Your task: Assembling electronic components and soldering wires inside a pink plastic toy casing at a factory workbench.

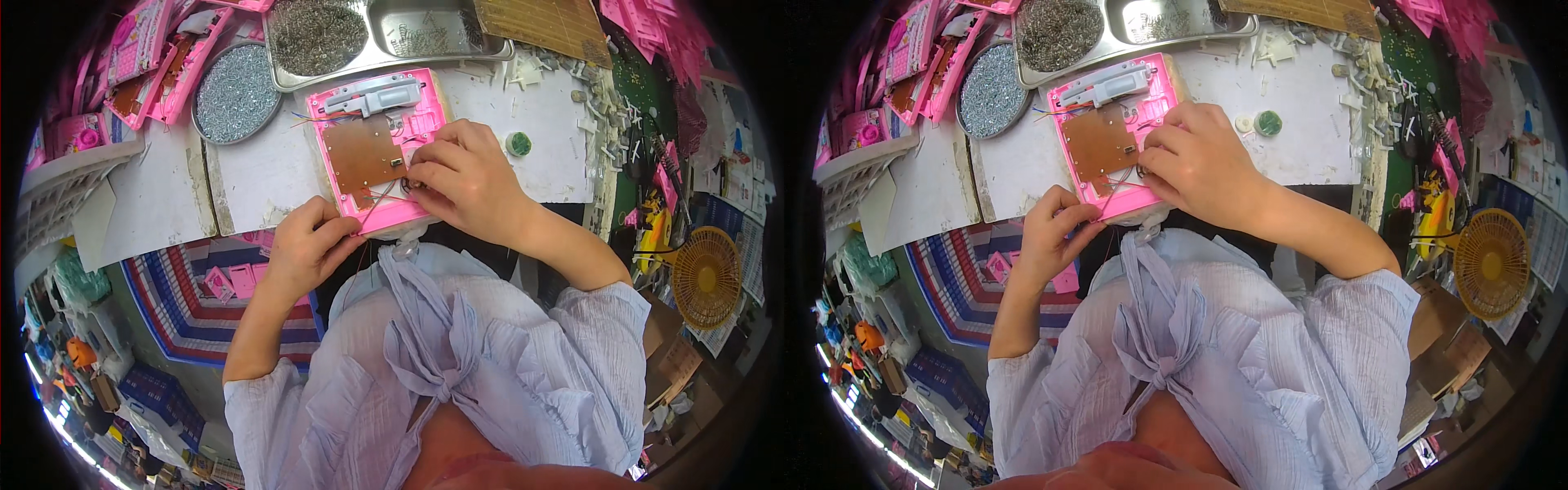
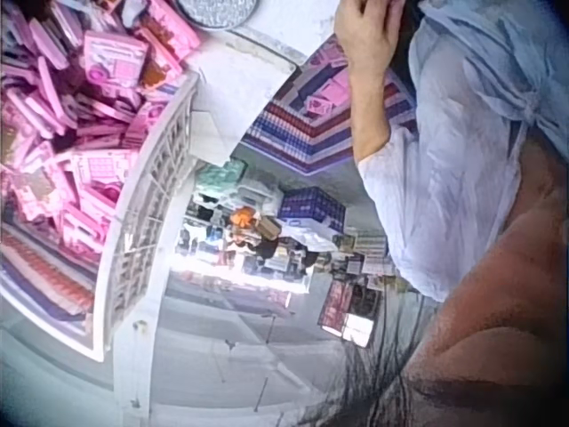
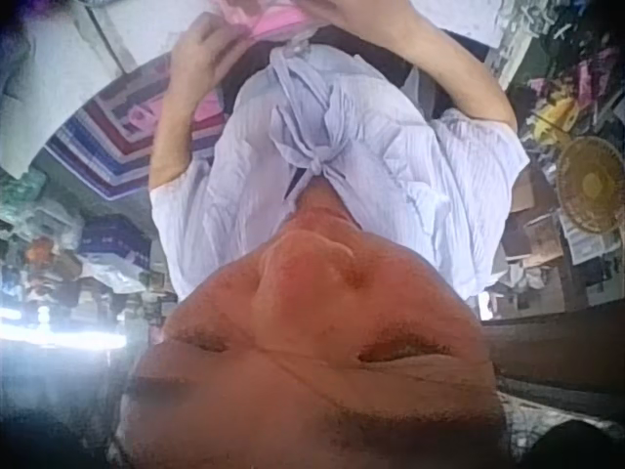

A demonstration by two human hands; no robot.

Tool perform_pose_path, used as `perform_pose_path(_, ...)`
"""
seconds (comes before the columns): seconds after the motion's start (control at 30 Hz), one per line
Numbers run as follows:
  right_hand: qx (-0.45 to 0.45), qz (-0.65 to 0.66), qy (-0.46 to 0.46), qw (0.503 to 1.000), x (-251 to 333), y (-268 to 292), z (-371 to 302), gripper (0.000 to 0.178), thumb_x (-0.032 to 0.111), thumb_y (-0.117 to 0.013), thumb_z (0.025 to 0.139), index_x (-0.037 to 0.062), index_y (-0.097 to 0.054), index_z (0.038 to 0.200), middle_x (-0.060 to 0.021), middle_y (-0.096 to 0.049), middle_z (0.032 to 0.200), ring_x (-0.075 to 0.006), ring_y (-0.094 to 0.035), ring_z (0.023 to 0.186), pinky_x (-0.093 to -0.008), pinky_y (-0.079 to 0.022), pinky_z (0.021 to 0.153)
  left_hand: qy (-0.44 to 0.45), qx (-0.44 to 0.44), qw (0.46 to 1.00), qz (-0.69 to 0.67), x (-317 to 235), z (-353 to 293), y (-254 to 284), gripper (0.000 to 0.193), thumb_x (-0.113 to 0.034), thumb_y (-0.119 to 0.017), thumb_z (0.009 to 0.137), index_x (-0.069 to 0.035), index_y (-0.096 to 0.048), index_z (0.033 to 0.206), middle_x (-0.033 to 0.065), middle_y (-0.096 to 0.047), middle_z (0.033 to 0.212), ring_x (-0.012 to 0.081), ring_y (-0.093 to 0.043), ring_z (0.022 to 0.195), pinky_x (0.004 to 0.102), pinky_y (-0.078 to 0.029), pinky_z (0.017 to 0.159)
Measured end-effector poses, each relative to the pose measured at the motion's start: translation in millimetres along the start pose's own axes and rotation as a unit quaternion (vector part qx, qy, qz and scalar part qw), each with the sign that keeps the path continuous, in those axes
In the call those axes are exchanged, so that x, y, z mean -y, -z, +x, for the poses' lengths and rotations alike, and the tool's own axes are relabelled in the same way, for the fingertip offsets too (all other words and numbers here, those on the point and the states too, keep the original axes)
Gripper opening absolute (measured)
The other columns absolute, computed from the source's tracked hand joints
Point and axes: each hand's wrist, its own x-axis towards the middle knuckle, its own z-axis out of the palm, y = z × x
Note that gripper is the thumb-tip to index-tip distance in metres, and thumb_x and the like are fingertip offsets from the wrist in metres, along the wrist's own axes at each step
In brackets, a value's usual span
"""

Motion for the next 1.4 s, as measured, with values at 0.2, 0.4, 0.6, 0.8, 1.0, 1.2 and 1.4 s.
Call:
perform_pose_path(0.2,0.084,0.036,0.053,0.994,-10,13,7,0.026,0.010,-0.080,0.071,0.0090,-0.069,0.094,-0.0023,-0.068,0.103,-0.0295,-0.059,0.107,-0.0427,-0.048,0.093,0.000,0.007,1.000,-0.004,1,-2,1,0.027,-0.008,-0.087,0.076,-0.006,-0.072,0.098,0.0079,-0.059,0.085,0.0228,-0.061,0.073,0.0338,-0.050,0.061)
perform_pose_path(0.4,0.134,0.047,0.116,0.983,-18,15,18,0.023,0.011,-0.078,0.072,0.0084,-0.071,0.094,-0.0023,-0.067,0.104,-0.0300,-0.058,0.109,-0.0449,-0.048,0.096,-0.003,0.006,1.000,-0.001,1,-3,2,0.028,-0.007,-0.087,0.075,-0.006,-0.072,0.099,0.0083,-0.060,0.086,0.0234,-0.061,0.074,0.0340,-0.050,0.062)
perform_pose_path(0.6,0.110,0.110,0.138,0.978,-34,14,13,0.025,0.011,-0.079,0.073,0.0097,-0.073,0.098,-0.0013,-0.070,0.108,-0.0303,-0.058,0.109,-0.0463,-0.048,0.096,-0.012,-0.005,1.000,0.004,-1,4,0,0.023,-0.013,-0.086,0.076,-0.008,-0.072,0.094,0.0077,-0.057,0.080,0.0263,-0.060,0.068,0.0387,-0.048,0.059)
perform_pose_path(0.8,-0.005,-0.009,0.049,0.999,-90,58,2,0.029,0.010,-0.078,0.074,0.0135,-0.074,0.103,-0.0034,-0.069,0.101,-0.0284,-0.060,0.100,-0.0443,-0.048,0.090,-0.010,0.008,1.000,0.028,-1,-1,1,0.026,-0.012,-0.086,0.076,-0.009,-0.071,0.096,0.0071,-0.057,0.081,0.0263,-0.060,0.069,0.0390,-0.047,0.060)
perform_pose_path(1.0,-0.033,-0.234,0.016,0.972,-138,54,-9,0.025,0.008,-0.079,0.072,0.0133,-0.073,0.096,-0.0025,-0.059,0.084,-0.0262,-0.056,0.084,-0.0395,-0.045,0.077,0.028,0.096,0.993,0.059,-20,16,17,0.025,-0.012,-0.084,0.076,-0.007,-0.071,0.097,0.0092,-0.059,0.084,0.0274,-0.060,0.072,0.0370,-0.048,0.063)
perform_pose_path(1.2,-0.070,-0.163,-0.027,0.984,-140,58,-23,0.016,0.013,-0.074,0.077,0.0134,-0.071,0.092,-0.0009,-0.059,0.087,-0.0252,-0.057,0.086,-0.0400,-0.044,0.078,0.026,0.193,0.981,0.008,-38,80,59,0.020,-0.015,-0.079,0.083,-0.004,-0.070,0.097,0.0113,-0.066,0.089,0.0314,-0.064,0.078,0.0394,-0.051,0.071)
perform_pose_path(1.4,0.003,-0.255,-0.110,0.961,-131,53,-11,0.024,0.010,-0.071,0.079,0.0124,-0.070,0.103,-0.0028,-0.063,0.092,-0.0261,-0.058,0.093,-0.0413,-0.045,0.081,-0.054,0.043,0.970,0.232,3,217,35,0.013,-0.013,-0.071,0.089,-0.001,-0.070,0.094,0.0163,-0.071,0.091,0.0376,-0.068,0.086,0.0444,-0.053,0.075)
